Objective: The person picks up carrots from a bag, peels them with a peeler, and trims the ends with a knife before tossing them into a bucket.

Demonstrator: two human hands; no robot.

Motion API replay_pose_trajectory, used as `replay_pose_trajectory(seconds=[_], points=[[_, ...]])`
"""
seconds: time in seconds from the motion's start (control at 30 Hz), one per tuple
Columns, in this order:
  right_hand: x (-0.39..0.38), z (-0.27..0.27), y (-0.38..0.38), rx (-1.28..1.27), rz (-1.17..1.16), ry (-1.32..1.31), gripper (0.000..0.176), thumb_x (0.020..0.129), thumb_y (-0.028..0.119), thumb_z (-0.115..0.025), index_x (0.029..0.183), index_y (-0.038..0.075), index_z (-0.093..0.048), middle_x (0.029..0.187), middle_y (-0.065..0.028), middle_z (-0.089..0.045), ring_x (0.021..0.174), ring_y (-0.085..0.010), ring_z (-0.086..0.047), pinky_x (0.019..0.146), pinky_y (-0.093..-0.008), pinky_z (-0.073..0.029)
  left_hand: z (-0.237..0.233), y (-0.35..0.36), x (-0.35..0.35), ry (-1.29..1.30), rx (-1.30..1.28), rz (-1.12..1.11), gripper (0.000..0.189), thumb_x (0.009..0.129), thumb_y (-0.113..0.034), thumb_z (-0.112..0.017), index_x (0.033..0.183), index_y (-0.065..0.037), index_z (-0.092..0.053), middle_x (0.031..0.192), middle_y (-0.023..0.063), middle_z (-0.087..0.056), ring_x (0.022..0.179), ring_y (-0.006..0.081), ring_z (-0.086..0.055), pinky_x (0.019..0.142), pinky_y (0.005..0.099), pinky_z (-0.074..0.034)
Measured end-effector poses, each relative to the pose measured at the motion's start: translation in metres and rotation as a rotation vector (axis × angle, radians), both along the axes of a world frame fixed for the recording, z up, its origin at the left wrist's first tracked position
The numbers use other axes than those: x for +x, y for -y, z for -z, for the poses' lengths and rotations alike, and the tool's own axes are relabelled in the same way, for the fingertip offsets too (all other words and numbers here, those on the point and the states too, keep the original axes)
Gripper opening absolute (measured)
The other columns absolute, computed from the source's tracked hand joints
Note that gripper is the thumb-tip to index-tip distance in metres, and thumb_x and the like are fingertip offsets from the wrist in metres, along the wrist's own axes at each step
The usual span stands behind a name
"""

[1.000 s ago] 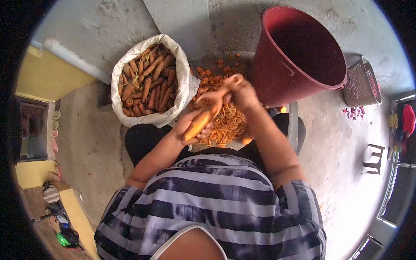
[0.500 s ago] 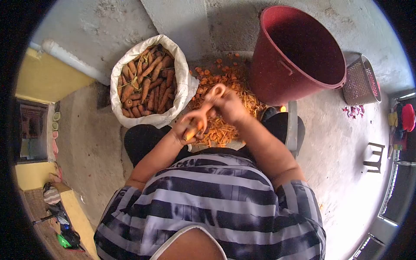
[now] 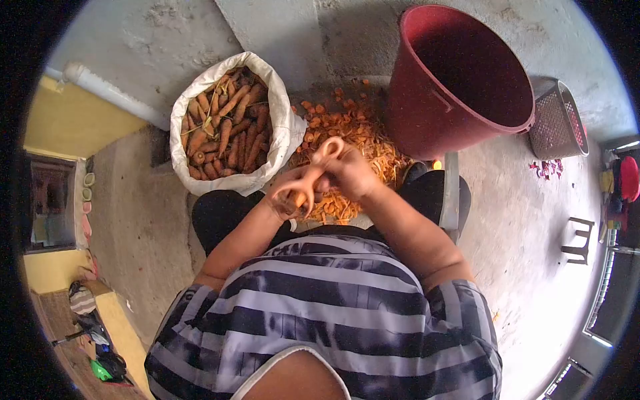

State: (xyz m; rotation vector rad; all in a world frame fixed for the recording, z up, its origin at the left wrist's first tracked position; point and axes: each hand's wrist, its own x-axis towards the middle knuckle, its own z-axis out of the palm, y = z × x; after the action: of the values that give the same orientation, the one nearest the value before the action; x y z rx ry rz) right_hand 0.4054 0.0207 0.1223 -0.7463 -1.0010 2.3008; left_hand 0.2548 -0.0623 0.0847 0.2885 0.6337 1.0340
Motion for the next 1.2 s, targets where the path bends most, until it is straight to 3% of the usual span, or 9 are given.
replay_pose_trajectory(seconds=[0.17, 0.27, 0.4, 0.57, 0.7, 0.8, 1.0, 1.1, 1.2], points=[[0.006, 0.035, -0.042, 0.012, 0.073, -0.08, 0.013, 0.081, 0.008, -0.059, 0.086, 0.004, -0.047, 0.066, -0.0091, -0.057, 0.044, -0.0165, -0.054, 0.037, -0.025, -0.044, 0.022, 0.0, -0.002, 0.321, -0.155, 0.145, 0.034, 0.09, -0.036, -0.037, 0.106, -0.007, -0.046, 0.08, 0.0066, -0.048, 0.063, 0.0141, -0.047, 0.048, 0.0212, -0.041], [0.049, 0.077, -0.116, 0.202, 0.55, 0.257, 0.014, 0.078, 0.006, -0.061, 0.084, 0.005, -0.048, 0.068, -0.0076, -0.057, 0.046, -0.0168, -0.054, 0.038, -0.0249, -0.043, 0.018, 0.008, -0.004, 0.336, -0.187, 0.145, 0.032, 0.09, -0.036, -0.038, 0.109, -0.011, -0.044, 0.082, 0.0058, -0.043, 0.067, 0.0139, -0.044, 0.049, 0.0225, -0.04], [0.059, 0.054, -0.118, 0.679, 0.756, 0.804, 0.012, 0.079, 0.007, -0.062, 0.078, 0.005, -0.05, 0.072, -0.0063, -0.058, 0.052, -0.0153, -0.054, 0.041, -0.0264, -0.043, 0.016, 0.005, -0.012, 0.427, -0.183, 0.087, 0.034, 0.09, -0.036, -0.038, 0.112, -0.011, -0.043, 0.081, 0.0056, -0.042, 0.068, 0.014, -0.043, 0.049, 0.0226, -0.04], [0.002, -0.003, -0.02, 0.232, 0.191, 0.023, 0.01, 0.084, 0.01, -0.056, 0.084, 0.005, -0.047, 0.07, -0.0067, -0.056, 0.05, -0.0131, -0.053, 0.042, -0.0228, -0.044, 0.018, -0.001, -0.01, 0.235, -0.131, 0.01, 0.033, 0.09, -0.031, -0.042, 0.106, -0.003, -0.046, 0.08, 0.0096, -0.05, 0.064, 0.0169, -0.052, 0.046, 0.0247, -0.045], [-0.012, 0.001, 0.005, 0.06, -0.1, -0.027, 0.014, 0.083, 0.012, -0.057, 0.086, 0.005, -0.045, 0.064, -0.0078, -0.056, 0.045, -0.0138, -0.053, 0.038, -0.0222, -0.042, 0.036, 0.001, -0.01, -0.288, 0.346, 0.031, 0.034, 0.087, -0.025, -0.046, 0.107, 0.003, -0.047, 0.083, 0.0124, -0.055, 0.067, 0.0155, -0.06, 0.048, 0.0271, -0.052], [-0.005, 0.021, -0.027, 0.019, -0.011, 0.006, 0.011, 0.083, 0.008, -0.056, 0.086, 0.006, -0.046, 0.068, -0.0075, -0.057, 0.048, -0.0138, -0.054, 0.04, -0.0235, -0.043, 0.028, 0.005, -0.006, 0.287, -0.022, 0.011, 0.03, 0.088, -0.026, -0.046, 0.106, -0.002, -0.047, 0.081, 0.0102, -0.052, 0.065, 0.0142, -0.054, 0.047, 0.0221, -0.045], [0.06, 0.084, -0.127, 0.292, 0.702, 0.771, 0.01, 0.083, 0.006, -0.056, 0.075, 0.006, -0.049, 0.058, -0.0046, -0.052, 0.048, -0.0117, -0.049, 0.043, -0.0245, -0.04, 0.016, 0.006, -0.013, 0.336, -0.104, 0.081, 0.035, 0.09, -0.03, -0.041, 0.117, -0.008, -0.038, 0.089, 0.0081, -0.044, 0.073, 0.0153, -0.045, 0.052, 0.0229, -0.043], [0.047, 0.055, -0.102, 0.304, 0.728, 0.43, 0.009, 0.083, 0.006, -0.056, 0.077, 0.007, -0.048, 0.062, -0.0052, -0.053, 0.046, -0.0104, -0.047, 0.041, -0.0238, -0.039, 0.028, 0.003, -0.015, 0.328, -0.149, 0.048, 0.034, 0.09, -0.031, -0.041, 0.115, -0.009, -0.041, 0.088, 0.008, -0.045, 0.071, 0.0161, -0.045, 0.052, 0.0235, -0.043], [0.016, 0.018, -0.048, 0.264, 0.391, 0.138, 0.008, 0.084, 0.01, -0.055, 0.081, 0.006, -0.049, 0.07, -0.0058, -0.055, 0.051, -0.0127, -0.051, 0.045, -0.0256, -0.043, 0.037, -0.003, -0.012, 0.274, -0.145, 0.034, 0.034, 0.089, -0.03, -0.043, 0.113, -0.004, -0.044, 0.089, 0.0095, -0.048, 0.071, 0.0165, -0.048, 0.052, 0.0234, -0.044]])
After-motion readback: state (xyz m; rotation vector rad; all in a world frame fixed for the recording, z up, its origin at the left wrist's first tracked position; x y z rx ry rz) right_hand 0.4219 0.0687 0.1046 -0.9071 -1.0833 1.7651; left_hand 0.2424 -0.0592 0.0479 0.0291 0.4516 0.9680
